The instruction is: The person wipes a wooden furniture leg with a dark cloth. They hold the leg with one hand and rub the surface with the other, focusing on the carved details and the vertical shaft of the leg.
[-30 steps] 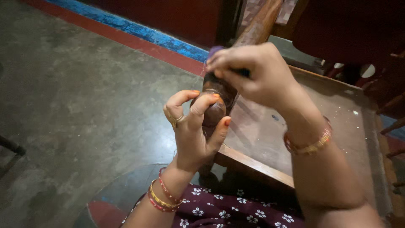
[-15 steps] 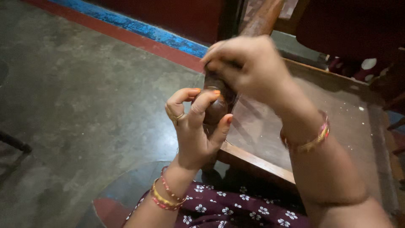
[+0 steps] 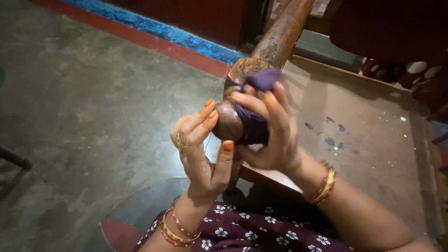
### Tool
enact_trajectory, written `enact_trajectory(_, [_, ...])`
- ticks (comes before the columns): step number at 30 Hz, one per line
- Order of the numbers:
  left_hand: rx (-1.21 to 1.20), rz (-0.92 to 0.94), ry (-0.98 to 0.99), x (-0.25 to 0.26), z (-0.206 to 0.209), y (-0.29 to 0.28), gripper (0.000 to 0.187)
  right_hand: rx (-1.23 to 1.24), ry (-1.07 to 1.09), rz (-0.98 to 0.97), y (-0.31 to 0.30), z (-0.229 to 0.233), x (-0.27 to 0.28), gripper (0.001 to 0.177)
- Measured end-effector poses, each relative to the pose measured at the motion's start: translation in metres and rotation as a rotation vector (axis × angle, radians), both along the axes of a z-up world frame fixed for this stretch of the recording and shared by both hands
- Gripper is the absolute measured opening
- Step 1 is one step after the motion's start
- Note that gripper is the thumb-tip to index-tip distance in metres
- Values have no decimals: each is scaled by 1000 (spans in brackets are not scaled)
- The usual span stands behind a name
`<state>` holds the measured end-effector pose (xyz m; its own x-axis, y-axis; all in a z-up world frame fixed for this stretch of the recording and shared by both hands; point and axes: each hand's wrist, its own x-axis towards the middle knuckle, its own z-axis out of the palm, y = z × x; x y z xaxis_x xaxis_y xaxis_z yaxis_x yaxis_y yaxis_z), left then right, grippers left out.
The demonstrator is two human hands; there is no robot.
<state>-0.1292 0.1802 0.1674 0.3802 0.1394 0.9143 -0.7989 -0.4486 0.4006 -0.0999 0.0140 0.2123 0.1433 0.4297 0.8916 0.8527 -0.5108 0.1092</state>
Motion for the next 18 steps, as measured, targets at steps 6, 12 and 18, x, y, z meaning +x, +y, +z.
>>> enact_trajectory(6, [-142, 51, 27, 0, -16, -13, 53, -546, 252, 131, 6, 92, 17, 67])
enact_trajectory(12, [-239, 59, -136, 0, -29, -12, 50, -1229, 751, -123, 54, 153, 31, 77])
enact_trajectory(18, [-140, 108, -135, -9, -28, 2, 42, -1019, 529, -2, 42, 139, 18, 59])
